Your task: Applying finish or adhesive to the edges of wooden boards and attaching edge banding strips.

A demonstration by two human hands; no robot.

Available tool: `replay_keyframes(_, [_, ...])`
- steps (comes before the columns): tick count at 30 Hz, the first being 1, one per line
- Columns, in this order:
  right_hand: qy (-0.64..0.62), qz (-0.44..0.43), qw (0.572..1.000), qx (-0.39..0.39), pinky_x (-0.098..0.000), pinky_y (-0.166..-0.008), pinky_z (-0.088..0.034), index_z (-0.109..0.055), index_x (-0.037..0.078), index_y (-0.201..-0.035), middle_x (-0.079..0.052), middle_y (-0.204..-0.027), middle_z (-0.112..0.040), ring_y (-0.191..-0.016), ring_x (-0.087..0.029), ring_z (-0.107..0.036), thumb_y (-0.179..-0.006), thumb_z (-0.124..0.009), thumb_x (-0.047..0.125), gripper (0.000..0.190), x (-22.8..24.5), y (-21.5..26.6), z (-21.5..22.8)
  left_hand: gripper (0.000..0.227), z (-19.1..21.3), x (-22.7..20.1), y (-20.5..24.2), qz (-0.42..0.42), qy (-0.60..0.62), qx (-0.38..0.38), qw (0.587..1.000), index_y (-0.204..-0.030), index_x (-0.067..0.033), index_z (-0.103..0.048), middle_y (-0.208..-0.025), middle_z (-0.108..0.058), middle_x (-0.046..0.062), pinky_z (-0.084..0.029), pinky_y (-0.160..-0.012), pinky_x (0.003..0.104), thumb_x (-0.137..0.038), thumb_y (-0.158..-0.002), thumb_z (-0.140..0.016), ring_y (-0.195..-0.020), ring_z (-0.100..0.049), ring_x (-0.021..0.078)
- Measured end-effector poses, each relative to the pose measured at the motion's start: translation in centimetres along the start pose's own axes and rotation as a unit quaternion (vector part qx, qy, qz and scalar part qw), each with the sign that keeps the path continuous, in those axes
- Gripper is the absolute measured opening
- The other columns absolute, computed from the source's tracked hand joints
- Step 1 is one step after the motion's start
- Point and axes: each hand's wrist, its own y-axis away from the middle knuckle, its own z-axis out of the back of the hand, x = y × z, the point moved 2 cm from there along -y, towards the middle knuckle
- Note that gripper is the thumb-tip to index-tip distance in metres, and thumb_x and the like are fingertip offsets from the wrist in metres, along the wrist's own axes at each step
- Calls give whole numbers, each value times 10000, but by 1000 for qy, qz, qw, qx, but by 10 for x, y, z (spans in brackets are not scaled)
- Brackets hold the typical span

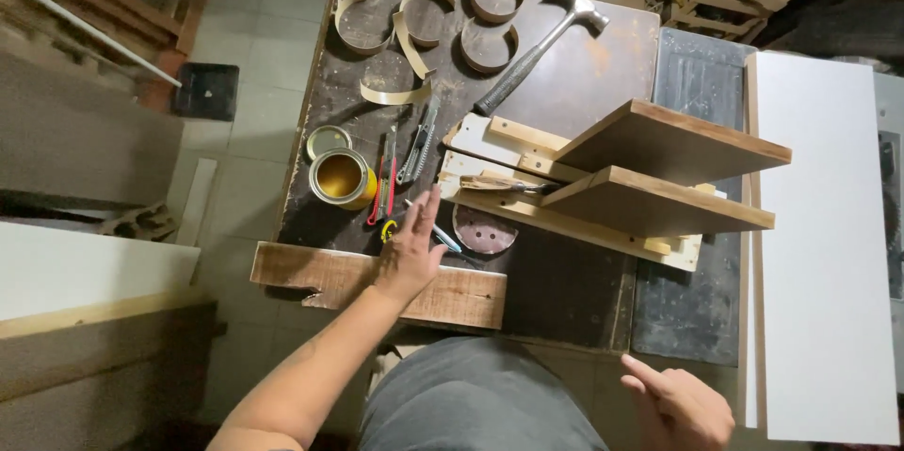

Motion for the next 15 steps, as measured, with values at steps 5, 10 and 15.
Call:
replay_keyframes(5, [-14,15,1000,4,-262,-521,-365,-809,90,-1032,-19,-560,-421,-499,-128,-402,-920,-740,163,151,-10,0,-3,362,-25,9,20,-50,4,46,998,-1182,-59,-746,-1046,-789,129,-635,-763,456,-99,-834,-836,-934,-738,328])
replay_keyframes(10, [-14,57,997,40,-289,-538,-436,-797,147,-1035,12,-595,-539,-504,-127,-492,-944,-713,243,157,-32,2,-6,478,-28,26,41,128,-195,185,955,-1115,-127,-688,-1224,-678,110,-538,-890,492,-412,-790,-890,-1135,-604,340])
replay_keyframes(15, [-42,45,996,71,-326,-561,-505,-772,139,-1051,-4,-679,-689,-544,-176,-625,-974,-718,225,127,-43,4,-10,530,-55,55,64,82,-258,132,953,-1175,-183,-712,-1140,-686,81,-561,-915,465,-391,-724,-896,-1041,-659,341])
